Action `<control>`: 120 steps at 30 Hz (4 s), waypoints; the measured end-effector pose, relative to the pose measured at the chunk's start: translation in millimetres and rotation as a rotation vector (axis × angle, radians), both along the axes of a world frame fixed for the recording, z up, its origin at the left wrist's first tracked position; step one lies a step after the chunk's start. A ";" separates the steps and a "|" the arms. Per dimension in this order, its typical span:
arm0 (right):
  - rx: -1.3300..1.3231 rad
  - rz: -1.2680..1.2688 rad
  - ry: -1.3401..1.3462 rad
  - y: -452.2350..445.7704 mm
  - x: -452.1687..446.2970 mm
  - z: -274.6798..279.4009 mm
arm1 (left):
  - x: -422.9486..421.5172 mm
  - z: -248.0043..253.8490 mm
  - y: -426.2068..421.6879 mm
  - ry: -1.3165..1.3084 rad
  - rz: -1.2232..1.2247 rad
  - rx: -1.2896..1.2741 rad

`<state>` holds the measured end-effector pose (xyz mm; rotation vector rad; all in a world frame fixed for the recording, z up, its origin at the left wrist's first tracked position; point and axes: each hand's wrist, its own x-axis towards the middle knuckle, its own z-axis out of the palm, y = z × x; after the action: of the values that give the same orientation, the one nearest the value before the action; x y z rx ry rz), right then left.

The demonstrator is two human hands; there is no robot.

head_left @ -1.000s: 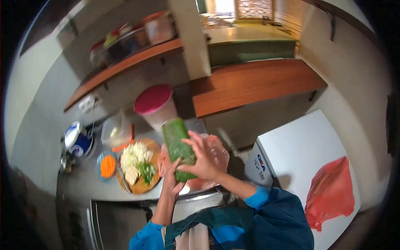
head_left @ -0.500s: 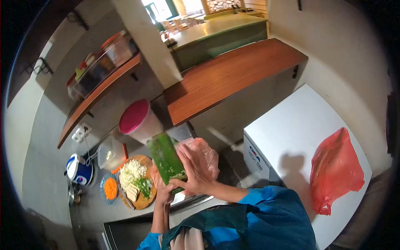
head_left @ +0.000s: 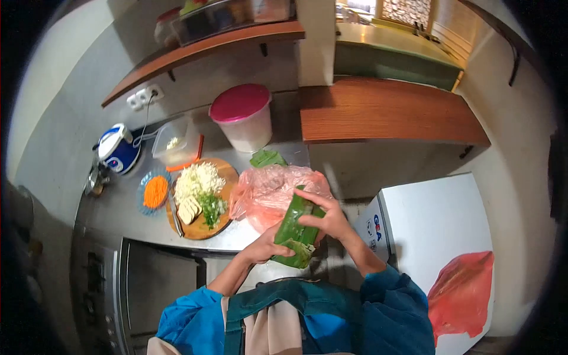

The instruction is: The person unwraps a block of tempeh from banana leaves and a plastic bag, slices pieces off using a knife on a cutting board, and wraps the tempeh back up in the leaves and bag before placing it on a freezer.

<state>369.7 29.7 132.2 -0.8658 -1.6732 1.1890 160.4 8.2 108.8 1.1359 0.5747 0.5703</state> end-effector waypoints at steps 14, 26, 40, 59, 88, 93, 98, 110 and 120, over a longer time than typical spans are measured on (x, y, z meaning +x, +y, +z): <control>-0.356 -0.037 0.978 -34.9 -6.8 -52.6 | 39.2 -8.3 -0.1 -0.151 0.149 -0.434; -0.582 -0.413 0.791 -29.8 0.1 -70.1 | 47.3 5.4 6.1 0.049 0.055 -0.195; -0.344 -0.455 0.567 92.0 -28.7 -93.5 | -78.1 -7.5 87.7 1.292 0.369 0.814; 0.157 -0.107 -0.104 96.9 -61.1 -137.2 | -30.5 -3.5 65.0 0.556 -0.343 0.916; 0.015 -0.248 -0.721 18.5 -62.4 -95.4 | -25.6 -45.8 6.1 0.018 0.782 -0.360; 0.054 -0.325 -0.507 19.5 -49.9 -107.4 | 0.9 -94.1 29.7 -0.339 0.454 -0.545; -0.651 0.040 0.563 21.0 -24.7 -106.6 | 12.6 -91.3 40.3 -0.253 0.414 -0.488; 0.091 -0.310 -0.330 14.4 -30.9 -28.7 | 14.0 -51.7 45.7 -0.727 0.373 -0.481; -0.083 -0.572 0.309 14.9 -17.0 -25.1 | 6.7 -29.7 60.0 -0.709 0.745 -0.410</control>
<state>352.7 44.5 107.1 -1.0603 -1.0351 0.9349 167.1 68.1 79.1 0.2480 0.4439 1.3524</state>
